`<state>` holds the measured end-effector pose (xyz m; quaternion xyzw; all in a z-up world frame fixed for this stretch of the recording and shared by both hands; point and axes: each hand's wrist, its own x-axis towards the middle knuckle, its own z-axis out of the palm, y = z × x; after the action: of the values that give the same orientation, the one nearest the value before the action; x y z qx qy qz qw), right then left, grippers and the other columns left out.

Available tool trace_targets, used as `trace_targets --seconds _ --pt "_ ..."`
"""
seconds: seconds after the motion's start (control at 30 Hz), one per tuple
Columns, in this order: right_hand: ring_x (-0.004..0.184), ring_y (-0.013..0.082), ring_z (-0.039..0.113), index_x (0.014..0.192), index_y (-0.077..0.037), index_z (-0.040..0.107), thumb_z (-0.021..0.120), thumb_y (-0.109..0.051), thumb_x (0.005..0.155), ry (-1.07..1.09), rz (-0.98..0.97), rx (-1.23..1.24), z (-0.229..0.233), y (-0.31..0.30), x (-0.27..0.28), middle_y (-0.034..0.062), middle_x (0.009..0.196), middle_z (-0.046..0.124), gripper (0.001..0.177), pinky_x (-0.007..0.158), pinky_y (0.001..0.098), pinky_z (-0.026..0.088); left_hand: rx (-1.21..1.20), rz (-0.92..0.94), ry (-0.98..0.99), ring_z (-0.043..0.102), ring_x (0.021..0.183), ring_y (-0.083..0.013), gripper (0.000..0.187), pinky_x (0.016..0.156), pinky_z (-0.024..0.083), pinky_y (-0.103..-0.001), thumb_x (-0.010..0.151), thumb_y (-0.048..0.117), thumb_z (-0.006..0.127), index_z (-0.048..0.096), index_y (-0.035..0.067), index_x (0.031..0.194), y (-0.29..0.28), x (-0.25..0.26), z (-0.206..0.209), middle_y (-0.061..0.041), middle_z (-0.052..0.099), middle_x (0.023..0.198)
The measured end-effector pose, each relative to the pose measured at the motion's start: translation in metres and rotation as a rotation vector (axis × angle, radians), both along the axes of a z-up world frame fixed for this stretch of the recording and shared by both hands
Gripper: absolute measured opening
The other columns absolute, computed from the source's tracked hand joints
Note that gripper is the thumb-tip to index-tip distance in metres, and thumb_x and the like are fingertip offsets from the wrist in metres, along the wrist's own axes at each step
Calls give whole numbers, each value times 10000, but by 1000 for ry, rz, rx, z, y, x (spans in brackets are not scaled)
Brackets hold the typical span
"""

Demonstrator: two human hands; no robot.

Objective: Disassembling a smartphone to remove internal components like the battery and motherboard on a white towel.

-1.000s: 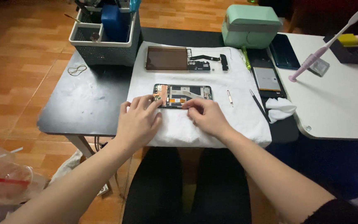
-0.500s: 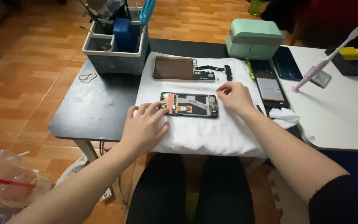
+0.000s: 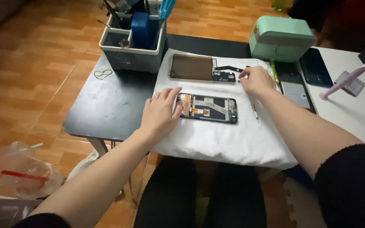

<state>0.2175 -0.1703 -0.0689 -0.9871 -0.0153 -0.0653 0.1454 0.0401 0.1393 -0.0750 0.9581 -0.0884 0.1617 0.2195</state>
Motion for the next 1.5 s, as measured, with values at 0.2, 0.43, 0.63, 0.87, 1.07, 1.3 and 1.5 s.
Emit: trace_targets --seconds 0.2,0.43,0.63,0.87,1.07,1.3,1.5 --pt "1119 400 672 1075 -193 761 675 -325 924 38 81 -92 10 5 6 134 1039 705 218 931 537 521 -35 -190 -57 528 1330 -287 404 1081 391 -509 1033 339 418 654 186 1324 -13 14 -5 -76 604 1368" --pt "1151 387 672 1074 -184 767 612 -318 934 144 114 -221 5 5 29 106 1041 764 247 1016 577 378 63 -198 -168 505 1345 -225 370 1102 380 -472 1025 308 451 747 188 1211 -14 18 -11 -33 683 1238" --pt "990 396 702 1071 -62 794 632 -200 983 132 170 -315 7 17 25 184 927 770 230 950 556 378 86 -171 -144 509 1328 -193 390 1117 342 -462 1032 313 421 743 200 1221 -14 14 -6 -11 697 1243" --pt "891 451 690 1099 83 702 652 -102 940 11 306 -347 15 13 13 240 876 713 250 838 529 404 88 -217 -108 509 1319 -234 376 1118 346 -505 1001 277 467 673 166 1296 -12 11 -3 -52 663 1281" --pt "940 533 699 1133 104 632 549 3 1008 -29 458 79 40 49 -47 321 924 711 181 817 583 513 80 -176 -199 529 1278 -211 295 1077 406 -472 1000 199 519 572 171 1289 -11 21 -22 -35 598 1253" --pt "934 385 740 1102 12 705 640 -29 954 132 514 255 42 94 -104 225 955 753 167 833 461 576 46 -161 -157 552 1230 -192 215 1062 410 -444 1039 219 489 612 175 1211 -10 21 -20 -29 624 1178" --pt "921 336 721 1123 -13 715 656 -43 950 97 404 347 34 70 -83 196 960 736 185 817 445 567 12 -148 -137 571 1196 -217 211 1049 415 -446 1039 210 493 629 162 1193 -11 15 -10 -49 639 1138"
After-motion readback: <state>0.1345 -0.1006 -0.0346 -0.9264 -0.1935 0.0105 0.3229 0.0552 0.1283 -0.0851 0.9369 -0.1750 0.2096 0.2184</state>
